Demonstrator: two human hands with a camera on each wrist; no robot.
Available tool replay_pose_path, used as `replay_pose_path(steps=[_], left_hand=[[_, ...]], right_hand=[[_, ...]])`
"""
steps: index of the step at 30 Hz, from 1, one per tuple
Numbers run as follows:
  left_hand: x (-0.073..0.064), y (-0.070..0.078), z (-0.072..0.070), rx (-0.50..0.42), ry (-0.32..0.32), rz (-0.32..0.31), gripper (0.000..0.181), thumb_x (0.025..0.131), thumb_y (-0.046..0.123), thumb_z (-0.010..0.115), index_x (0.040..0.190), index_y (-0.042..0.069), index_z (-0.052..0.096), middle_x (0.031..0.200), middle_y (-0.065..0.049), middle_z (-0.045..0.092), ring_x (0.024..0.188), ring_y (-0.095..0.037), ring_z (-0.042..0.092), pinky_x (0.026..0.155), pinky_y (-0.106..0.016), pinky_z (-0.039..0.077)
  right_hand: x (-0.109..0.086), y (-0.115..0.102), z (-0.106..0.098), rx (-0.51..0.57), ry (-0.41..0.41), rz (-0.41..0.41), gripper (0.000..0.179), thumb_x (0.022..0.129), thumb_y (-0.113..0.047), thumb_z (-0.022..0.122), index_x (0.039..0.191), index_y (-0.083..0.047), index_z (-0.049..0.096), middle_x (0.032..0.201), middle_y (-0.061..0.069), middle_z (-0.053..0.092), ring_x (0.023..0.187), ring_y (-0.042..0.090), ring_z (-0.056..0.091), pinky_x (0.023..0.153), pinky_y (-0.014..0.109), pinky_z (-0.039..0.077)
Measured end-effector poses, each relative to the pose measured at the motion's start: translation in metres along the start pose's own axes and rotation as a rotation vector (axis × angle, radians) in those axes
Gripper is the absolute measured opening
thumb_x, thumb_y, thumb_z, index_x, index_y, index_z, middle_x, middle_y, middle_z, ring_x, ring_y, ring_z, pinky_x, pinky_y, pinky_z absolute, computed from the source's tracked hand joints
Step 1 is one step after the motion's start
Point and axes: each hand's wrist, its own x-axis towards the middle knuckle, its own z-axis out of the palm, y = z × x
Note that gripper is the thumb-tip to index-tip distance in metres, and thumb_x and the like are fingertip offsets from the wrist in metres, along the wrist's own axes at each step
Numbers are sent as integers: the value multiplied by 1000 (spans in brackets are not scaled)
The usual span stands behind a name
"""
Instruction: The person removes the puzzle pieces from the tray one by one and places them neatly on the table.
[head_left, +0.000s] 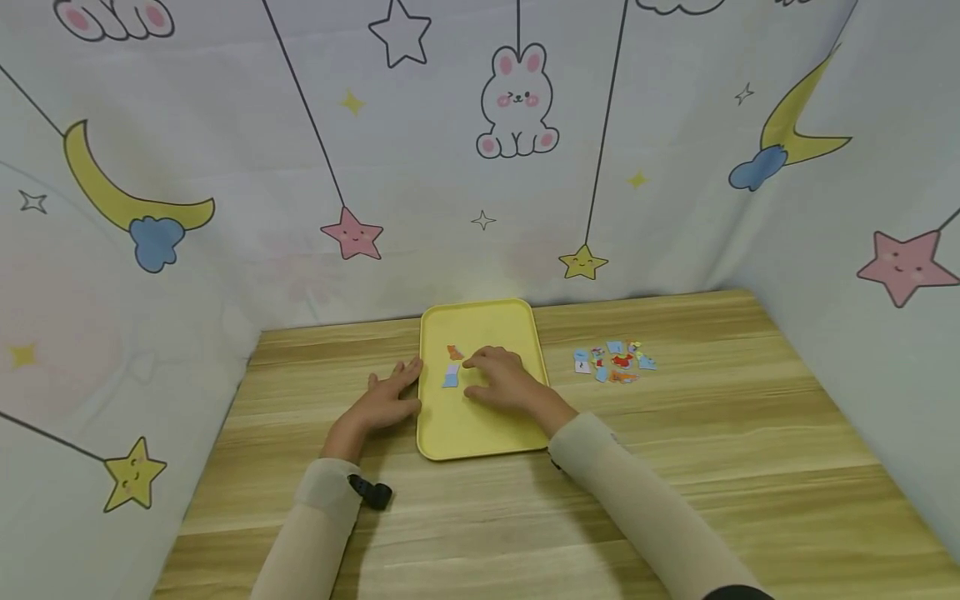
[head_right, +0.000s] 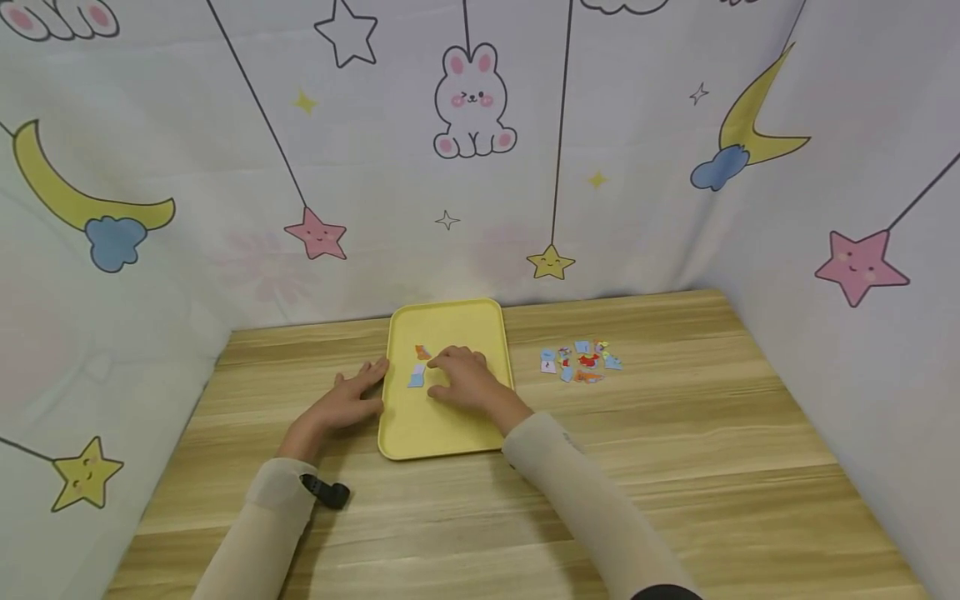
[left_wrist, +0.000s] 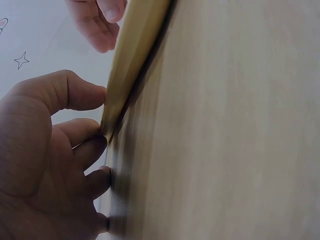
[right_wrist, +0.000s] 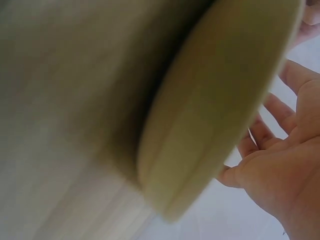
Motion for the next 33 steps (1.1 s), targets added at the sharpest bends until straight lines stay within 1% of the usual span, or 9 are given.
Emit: replay_pose_path(steps=[5,11,19,27,33], left_hand=[[0,0,-1,-2,0,0,83,95,21,55,168,4,21,174,-15,17,161,-40,4,121,-67,-18],[-3,2,0,-22,-10,-7,82,96,21,56,168,6,21,175,-13,16,161,-40,3,120,-66,-20],[-2,2,0,-13,1,-6,85,93,21,58,168,5,22,175,-13,17,161,-39,5,121,-66,-19],[-3,4,0,-1,-6,-18,84,94,23,57,168,7,22,175,-10,16,162,-37,5,122,-64,-18],[-3,3,0,-5,3,-2,84,94,22,56,168,5,21,174,-14,17,161,-40,5,121,-66,-18]], right_hand=[[6,-3,4,-26,-3,0,48,99,-30,74,142,-9,67,141,9,61,133,31,53,113,55,36],[10,-10,9,-33,-36,18,49,101,-33,72,144,-11,65,145,9,60,137,32,50,116,56,35],[17,-15,15,-64,-53,3,47,103,-34,68,144,-10,65,151,9,57,140,32,49,116,56,35],[21,-18,17,-132,-112,6,41,105,-33,66,141,-13,69,156,7,53,144,32,45,116,58,37],[23,-20,17,-168,-126,11,39,105,-31,67,139,-14,69,158,3,52,144,31,45,116,57,37]])
